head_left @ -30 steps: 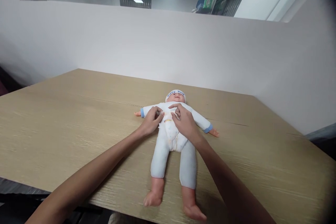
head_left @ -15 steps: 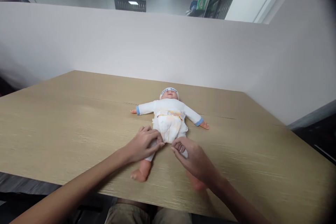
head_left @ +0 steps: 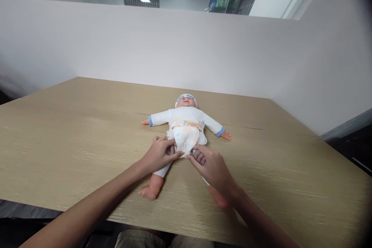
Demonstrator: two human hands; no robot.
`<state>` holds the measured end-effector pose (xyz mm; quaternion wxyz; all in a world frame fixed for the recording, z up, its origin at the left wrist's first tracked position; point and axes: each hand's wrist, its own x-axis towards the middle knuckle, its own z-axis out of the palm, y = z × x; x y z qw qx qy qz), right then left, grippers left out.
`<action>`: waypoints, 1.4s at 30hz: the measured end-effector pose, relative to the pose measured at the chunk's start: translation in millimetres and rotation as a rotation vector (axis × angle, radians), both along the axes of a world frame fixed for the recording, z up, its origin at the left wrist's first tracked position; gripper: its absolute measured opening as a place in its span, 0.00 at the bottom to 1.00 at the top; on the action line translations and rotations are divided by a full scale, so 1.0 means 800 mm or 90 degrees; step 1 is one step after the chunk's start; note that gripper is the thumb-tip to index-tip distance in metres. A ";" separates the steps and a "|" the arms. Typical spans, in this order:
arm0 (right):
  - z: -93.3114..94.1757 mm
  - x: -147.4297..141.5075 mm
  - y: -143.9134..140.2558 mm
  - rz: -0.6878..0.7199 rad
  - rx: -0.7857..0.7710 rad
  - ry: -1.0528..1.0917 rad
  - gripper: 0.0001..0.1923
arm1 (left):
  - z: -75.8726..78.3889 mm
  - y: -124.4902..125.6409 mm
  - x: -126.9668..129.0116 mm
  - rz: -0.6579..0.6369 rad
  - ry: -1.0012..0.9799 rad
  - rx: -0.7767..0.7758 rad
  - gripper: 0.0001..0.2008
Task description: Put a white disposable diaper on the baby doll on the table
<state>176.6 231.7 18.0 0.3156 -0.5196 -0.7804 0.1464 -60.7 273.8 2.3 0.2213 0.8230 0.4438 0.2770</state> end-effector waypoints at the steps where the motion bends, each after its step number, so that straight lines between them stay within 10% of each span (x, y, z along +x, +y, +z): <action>1: -0.001 0.001 0.000 0.005 0.007 0.004 0.11 | -0.002 0.000 -0.001 -0.004 -0.006 -0.001 0.21; 30: -0.006 -0.006 -0.021 0.017 0.006 0.014 0.08 | 0.005 -0.007 -0.002 -0.092 -0.105 0.009 0.10; 42: -0.006 0.002 -0.009 -0.169 -0.073 0.170 0.15 | -0.016 -0.003 -0.003 -0.021 -0.287 -0.110 0.16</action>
